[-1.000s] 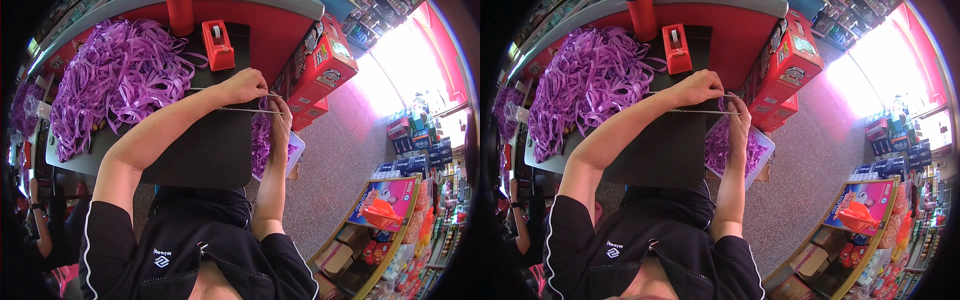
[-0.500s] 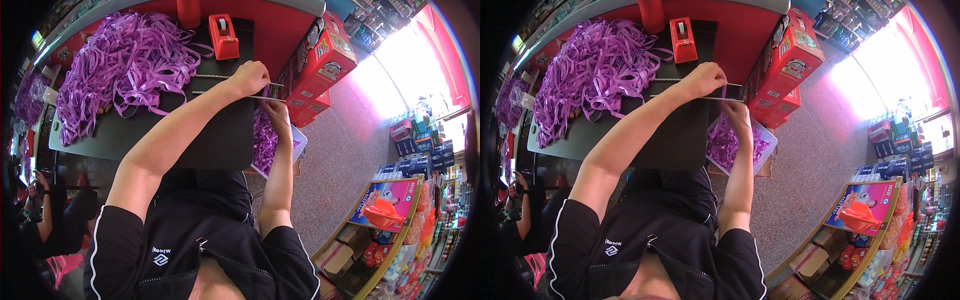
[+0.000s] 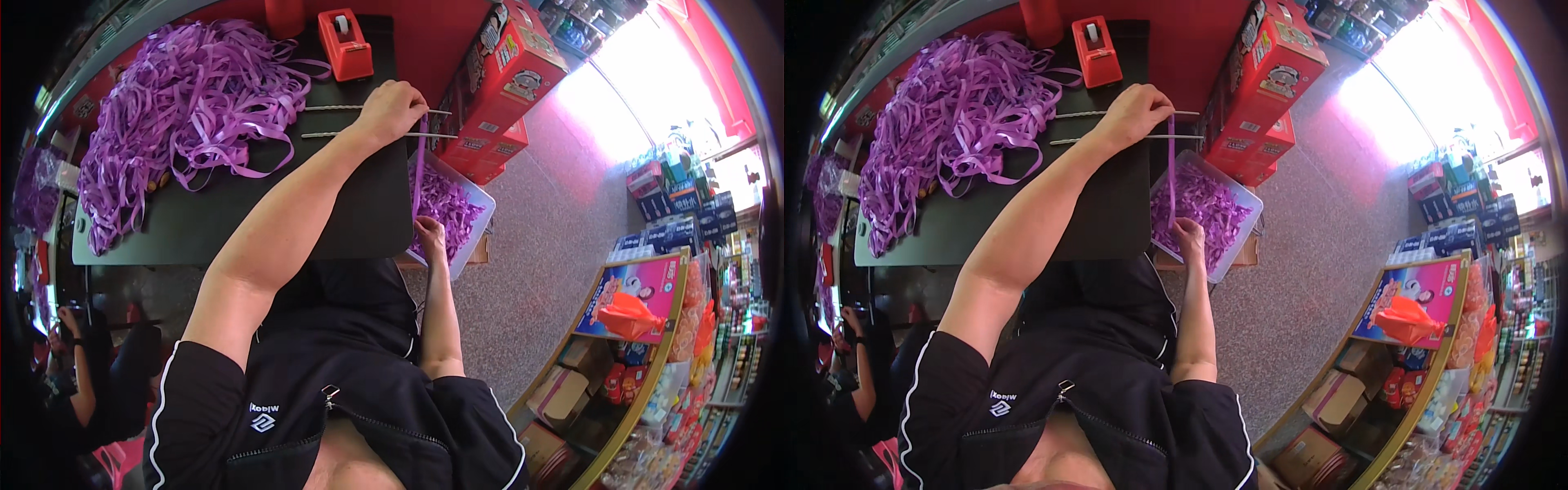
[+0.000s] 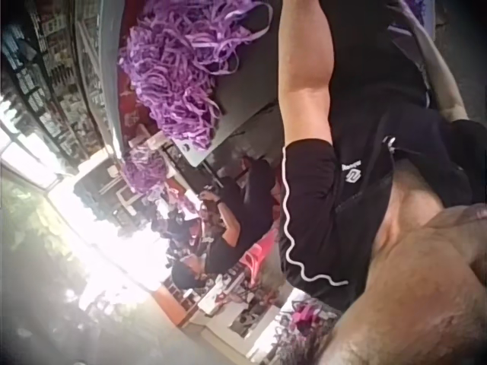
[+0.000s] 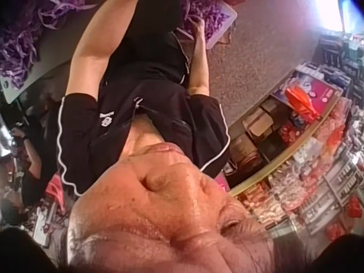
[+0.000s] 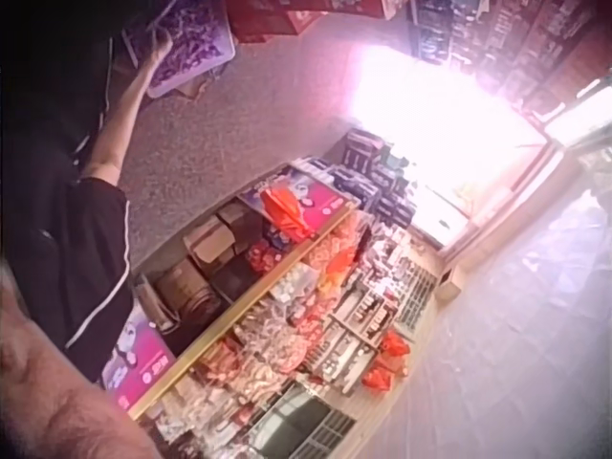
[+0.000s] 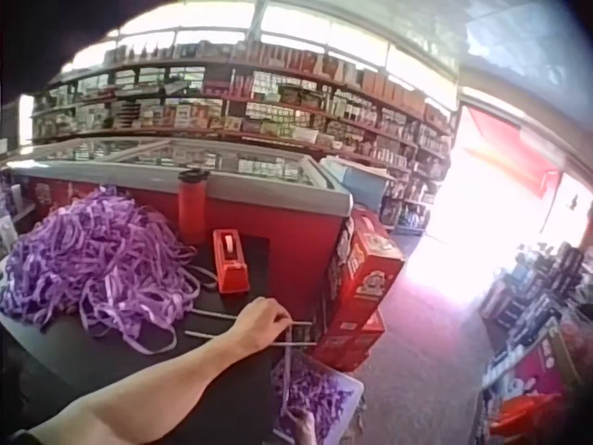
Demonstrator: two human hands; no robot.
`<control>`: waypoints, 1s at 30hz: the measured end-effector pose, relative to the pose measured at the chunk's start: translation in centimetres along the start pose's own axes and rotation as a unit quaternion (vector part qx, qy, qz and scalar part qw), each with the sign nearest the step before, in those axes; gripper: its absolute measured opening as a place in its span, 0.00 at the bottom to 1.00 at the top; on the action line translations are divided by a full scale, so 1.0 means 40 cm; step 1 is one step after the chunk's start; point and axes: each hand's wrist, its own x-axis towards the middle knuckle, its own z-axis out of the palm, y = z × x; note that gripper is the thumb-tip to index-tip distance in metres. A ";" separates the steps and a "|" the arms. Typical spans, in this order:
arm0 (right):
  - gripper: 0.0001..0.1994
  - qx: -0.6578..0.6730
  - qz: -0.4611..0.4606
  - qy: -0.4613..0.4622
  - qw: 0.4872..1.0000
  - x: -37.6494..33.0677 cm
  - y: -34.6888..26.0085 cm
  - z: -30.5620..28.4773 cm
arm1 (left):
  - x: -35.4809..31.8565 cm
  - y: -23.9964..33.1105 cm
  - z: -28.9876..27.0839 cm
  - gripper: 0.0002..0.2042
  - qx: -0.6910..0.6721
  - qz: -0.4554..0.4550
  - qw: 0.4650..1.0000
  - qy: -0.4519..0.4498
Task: Organizing and processing purple ribbons by wrapping them around a metal rod jig and placing the finished pieces into a plastic container.
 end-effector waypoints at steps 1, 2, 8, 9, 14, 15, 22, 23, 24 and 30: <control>0.12 -0.016 0.022 0.000 1.000 -0.014 -0.008 -0.001 | -0.001 -0.002 0.002 0.10 0.006 0.012 1.000 0.005; 0.11 0.014 0.008 0.014 1.000 -0.016 0.002 0.010 | -0.003 -0.003 0.003 0.11 0.012 0.023 1.000 0.010; 0.09 0.003 -0.047 0.107 0.993 -0.066 -0.031 0.069 | -0.005 -0.011 0.003 0.12 0.021 0.024 0.999 0.007; 0.09 0.001 -0.036 0.111 0.993 -0.079 -0.048 0.075 | -0.008 -0.015 0.000 0.12 0.021 0.023 0.999 0.010; 0.08 0.021 -0.095 0.091 0.991 -0.076 0.029 0.056 | 0.002 0.003 -0.004 0.12 0.008 0.011 1.000 -0.022; 0.08 0.009 -0.103 0.093 0.990 -0.083 0.026 0.053 | 0.002 0.002 -0.005 0.13 0.012 0.016 1.000 -0.023; 0.08 -0.040 -0.200 0.104 0.973 -0.105 -0.011 0.053 | -0.003 0.019 -0.023 0.14 0.020 -0.038 0.998 -0.055; 0.09 -0.040 -0.211 0.102 0.971 -0.104 -0.015 0.053 | -0.002 0.020 -0.024 0.14 0.029 -0.040 0.997 -0.058; 0.09 -0.039 -0.223 0.099 0.969 -0.106 -0.019 0.055 | -0.002 0.021 -0.024 0.14 0.031 -0.043 0.997 -0.060; 0.09 0.019 -0.189 0.047 0.981 -0.138 0.027 0.063 | 0.003 0.025 -0.018 0.15 0.028 -0.037 0.997 -0.067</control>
